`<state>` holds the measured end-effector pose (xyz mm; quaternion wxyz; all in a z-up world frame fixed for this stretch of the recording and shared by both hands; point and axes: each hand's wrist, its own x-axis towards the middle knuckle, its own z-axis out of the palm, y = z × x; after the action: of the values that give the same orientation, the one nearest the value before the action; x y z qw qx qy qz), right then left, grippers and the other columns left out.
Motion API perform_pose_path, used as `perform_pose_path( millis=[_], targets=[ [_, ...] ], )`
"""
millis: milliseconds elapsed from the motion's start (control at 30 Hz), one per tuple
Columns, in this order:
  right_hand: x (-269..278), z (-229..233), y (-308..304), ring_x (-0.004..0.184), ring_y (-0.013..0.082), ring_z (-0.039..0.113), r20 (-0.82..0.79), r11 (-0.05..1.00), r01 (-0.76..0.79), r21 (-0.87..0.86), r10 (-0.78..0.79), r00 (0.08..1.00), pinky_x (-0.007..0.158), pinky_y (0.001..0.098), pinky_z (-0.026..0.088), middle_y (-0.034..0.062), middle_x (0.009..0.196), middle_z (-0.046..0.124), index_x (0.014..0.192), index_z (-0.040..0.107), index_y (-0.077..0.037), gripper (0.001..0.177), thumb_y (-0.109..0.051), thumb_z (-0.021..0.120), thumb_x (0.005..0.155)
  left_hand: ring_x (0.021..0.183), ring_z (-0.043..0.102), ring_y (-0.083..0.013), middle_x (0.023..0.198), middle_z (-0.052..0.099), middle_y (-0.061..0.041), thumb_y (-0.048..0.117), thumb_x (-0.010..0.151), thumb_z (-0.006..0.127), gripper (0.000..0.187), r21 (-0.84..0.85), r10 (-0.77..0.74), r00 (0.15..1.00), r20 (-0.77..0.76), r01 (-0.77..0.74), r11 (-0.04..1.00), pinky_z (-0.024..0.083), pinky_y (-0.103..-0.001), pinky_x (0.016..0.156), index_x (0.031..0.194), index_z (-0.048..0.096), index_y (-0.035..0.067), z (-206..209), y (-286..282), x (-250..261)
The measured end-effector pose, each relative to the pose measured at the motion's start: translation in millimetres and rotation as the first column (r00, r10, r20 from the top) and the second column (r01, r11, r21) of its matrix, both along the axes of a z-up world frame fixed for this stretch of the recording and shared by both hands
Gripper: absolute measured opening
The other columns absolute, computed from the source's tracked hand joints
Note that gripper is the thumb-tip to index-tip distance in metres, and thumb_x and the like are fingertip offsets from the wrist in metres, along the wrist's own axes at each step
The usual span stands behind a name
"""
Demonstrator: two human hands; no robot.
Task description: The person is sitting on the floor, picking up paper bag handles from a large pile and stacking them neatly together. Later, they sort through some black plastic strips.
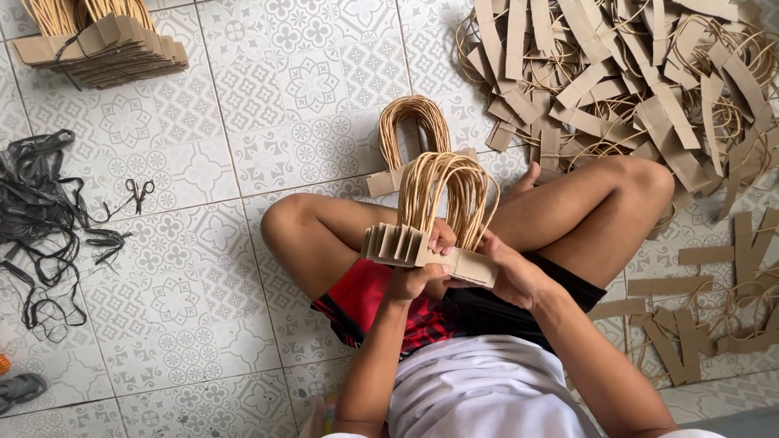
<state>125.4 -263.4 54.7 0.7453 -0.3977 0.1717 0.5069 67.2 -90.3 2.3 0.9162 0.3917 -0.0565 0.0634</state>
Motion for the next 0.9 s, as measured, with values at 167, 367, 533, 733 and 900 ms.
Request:
perform_pose_path(
  millis=[167,367,533,733,900],
  targets=[
    [-17.5,-38.7,-10.1,0.102,0.0363,0.071,-0.012,0.998,0.046,-0.038,-0.047,0.999,0.084,0.0565,0.061,0.021,0.126,0.059,0.147,0.04,-0.004,0.081,-0.035,0.077,0.081,0.085,0.046,-0.0193,0.085,0.038,-0.004,0.006,0.081,0.075,0.038,-0.039,0.004,1.0,0.016,-0.003,0.999,0.04,-0.034,0.083,0.097,0.04,0.011,-9.1,1.0,1.6],
    [-28.9,-30.4,10.2,0.09,0.0291,0.075,0.141,0.956,0.279,0.089,-0.29,0.947,0.076,0.0443,0.063,0.0211,0.112,0.069,0.137,0.051,0.001,0.057,-0.021,0.073,0.089,0.085,0.045,-0.0228,0.085,0.038,-0.005,0.005,0.078,0.076,0.039,-0.059,0.065,0.996,0.066,-0.061,0.996,0.038,-0.04,0.085,0.093,0.04,0.012,4.6,11.3,18.2],
    [-11.4,-19.9,22.9,0.076,0.0083,0.061,0.404,0.935,0.355,-0.004,-0.324,0.856,0.065,0.0201,0.052,0.0058,0.108,0.058,0.129,0.059,0.002,0.036,-0.009,0.067,0.096,0.11,0.054,-0.0303,0.1,0.055,-0.011,0.006,0.074,0.088,0.045,0.035,0.049,0.998,-0.031,-0.048,0.998,0.033,-0.049,0.11,0.103,0.053,0.007,10.5,21.2,20.0],
    [21.3,-1.9,14.0,0.084,0.013,0.061,0.648,0.946,0.278,-0.168,-0.107,0.754,0.076,0.0271,0.057,0.0067,0.095,0.059,0.117,0.066,0.004,0.03,0.001,0.076,0.089,0.128,0.056,-0.0284,0.134,0.059,-0.017,0.022,0.068,0.093,0.092,0.093,0.099,0.966,-0.237,-0.078,0.993,0.041,-0.048,0.113,0.141,0.039,0.008,30.2,54.0,6.4],
    [33.4,-0.2,8.8,0.081,0.0097,0.056,0.746,0.933,0.285,-0.222,-0.026,0.665,0.072,0.0232,0.053,0.0059,0.091,0.058,0.116,0.066,0.005,0.029,-0.001,0.077,0.09,0.118,0.059,-0.013,0.136,0.053,-0.004,0.067,0.055,0.093,0.15,0.077,0.137,0.917,-0.376,-0.116,0.99,0.056,-0.038,0.104,0.167,0.004,0.02,31.5,77.9,-10.5]
  ],
)
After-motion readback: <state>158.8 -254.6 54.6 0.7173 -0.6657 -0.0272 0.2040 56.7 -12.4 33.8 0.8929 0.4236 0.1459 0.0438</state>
